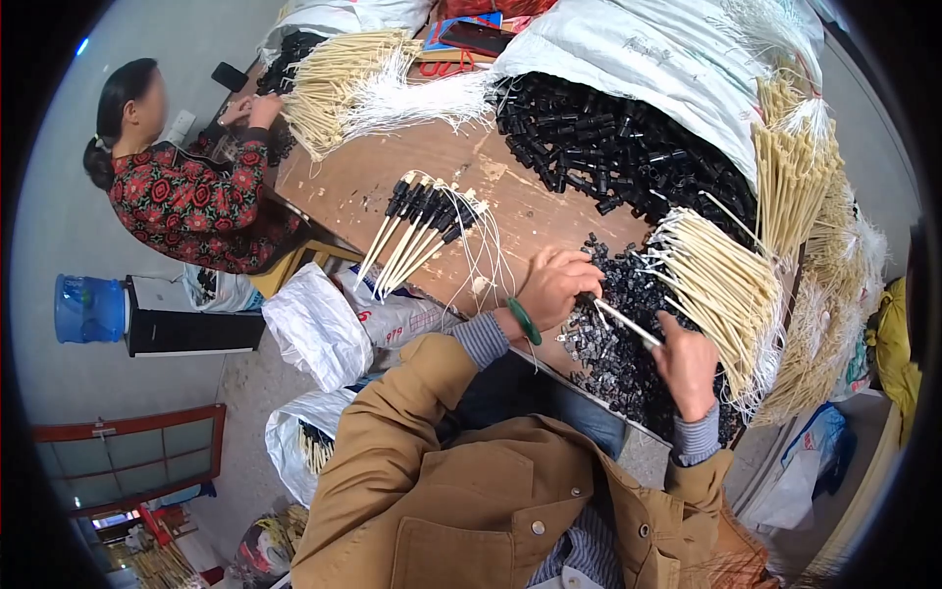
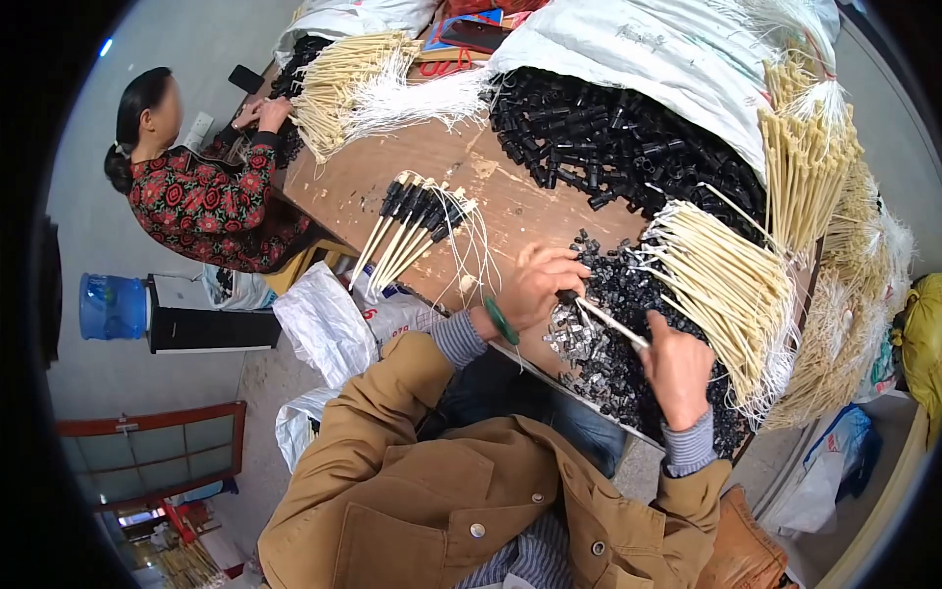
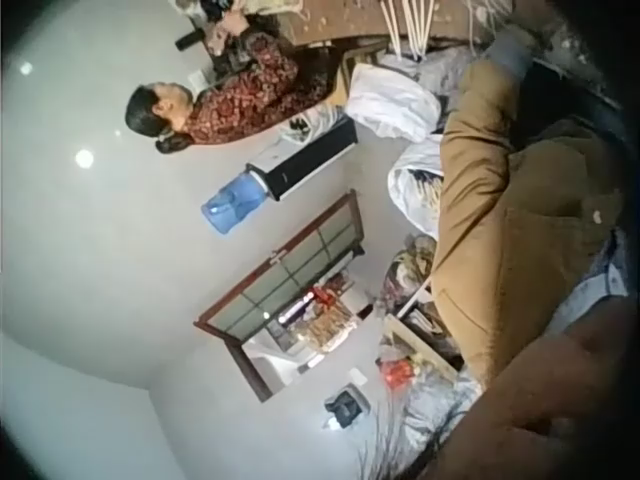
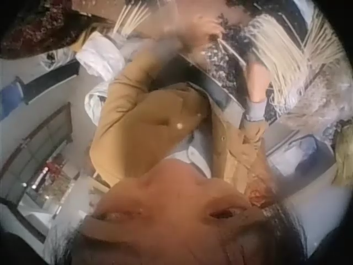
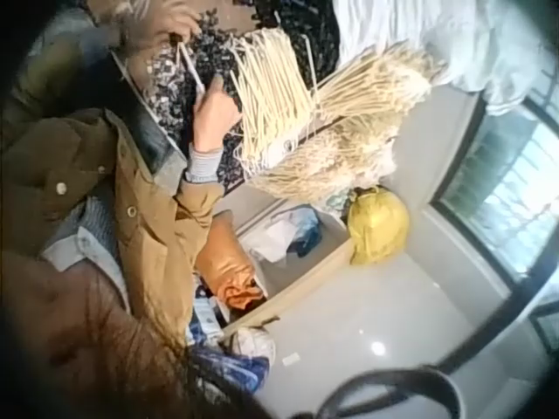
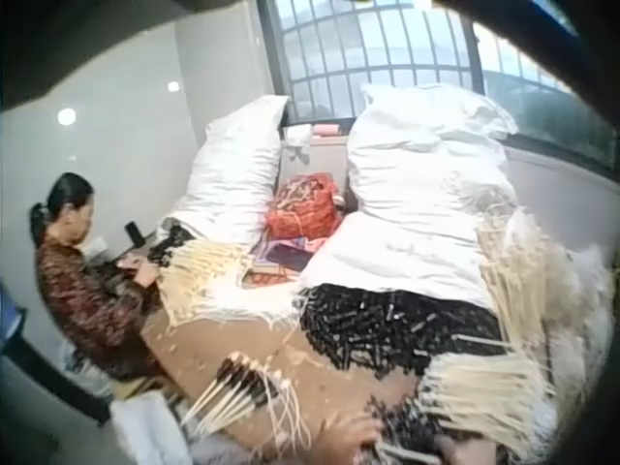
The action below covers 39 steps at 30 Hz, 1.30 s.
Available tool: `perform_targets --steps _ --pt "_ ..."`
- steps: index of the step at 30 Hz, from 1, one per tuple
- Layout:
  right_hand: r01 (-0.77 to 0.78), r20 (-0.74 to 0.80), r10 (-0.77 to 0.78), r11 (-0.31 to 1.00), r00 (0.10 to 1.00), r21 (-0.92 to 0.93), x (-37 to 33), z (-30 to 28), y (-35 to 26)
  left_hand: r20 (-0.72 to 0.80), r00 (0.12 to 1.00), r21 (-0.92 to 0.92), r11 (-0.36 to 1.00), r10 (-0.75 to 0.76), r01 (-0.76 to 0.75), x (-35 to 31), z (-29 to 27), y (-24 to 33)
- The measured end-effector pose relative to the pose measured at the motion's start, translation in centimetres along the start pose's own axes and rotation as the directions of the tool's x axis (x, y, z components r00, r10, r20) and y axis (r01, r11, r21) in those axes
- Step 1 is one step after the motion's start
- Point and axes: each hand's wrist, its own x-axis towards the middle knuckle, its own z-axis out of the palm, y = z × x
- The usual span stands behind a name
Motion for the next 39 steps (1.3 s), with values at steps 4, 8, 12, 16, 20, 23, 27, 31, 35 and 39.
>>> perform_targets --steps 4,8,12,16,20,23,27,31,35,39 --pt "-0.124 0.06 0.129 0.988 0.99 -0.089 0.1 0.4 1.9 0.063 0.998 0.131 0.991 0.018 -0.026 1.6 -0.4 1.3" --pt "-0.065 -0.361 -0.023 0.971 0.932 -0.232 0.0 1.1 3.7 0.296 0.951 -0.095 0.988 -0.089 0.122 1.5 0.4 1.0" --pt "-0.106 -0.201 0.137 0.982 0.97 0.159 1.5 2.1 3.9 0.313 0.95 0.18 0.983 -0.013 -0.046 1.8 1.2 1.1" --pt "0.087 -0.316 0.022 0.941 0.948 0.328 2.9 6.0 3.1 0.207 0.976 0.136 0.99 -0.065 0.037 1.5 1.5 0.9" --pt "0.279 -0.283 0.081 -0.563 0.956 0.778 2.1 4.7 7.8 0.173 0.916 -0.136 0.913 -0.361 0.385 1.0 0.6 0.0" --pt "0.268 -0.299 0.029 0.368 0.954 0.89 2.4 4.3 4.2 0.494 0.52 -0.362 0.379 -0.696 0.852 1.9 0.2 -0.7" --pt "0.29 -0.389 -0.092 0.821 0.917 0.491 3.0 7.2 0.1 0.49 0.541 -0.371 0.398 -0.684 0.839 1.9 0.6 0.3" --pt "0.24 -0.427 -0.053 0.885 0.903 0.398 2.8 6.6 0.5 0.473 0.552 -0.361 0.42 -0.687 0.833 1.3 0.1 -0.5" --pt "0.204 -0.476 -0.052 0.94 0.878 0.274 2.8 6.4 0.4 0.473 0.55 -0.378 0.405 -0.688 0.832 1.7 -0.1 -0.2" --pt "0.199 -0.506 -0.097 0.968 0.857 0.15 2.8 6.8 -0.1 0.517 0.537 -0.469 0.304 -0.667 0.829 2.9 0.3 1.4"
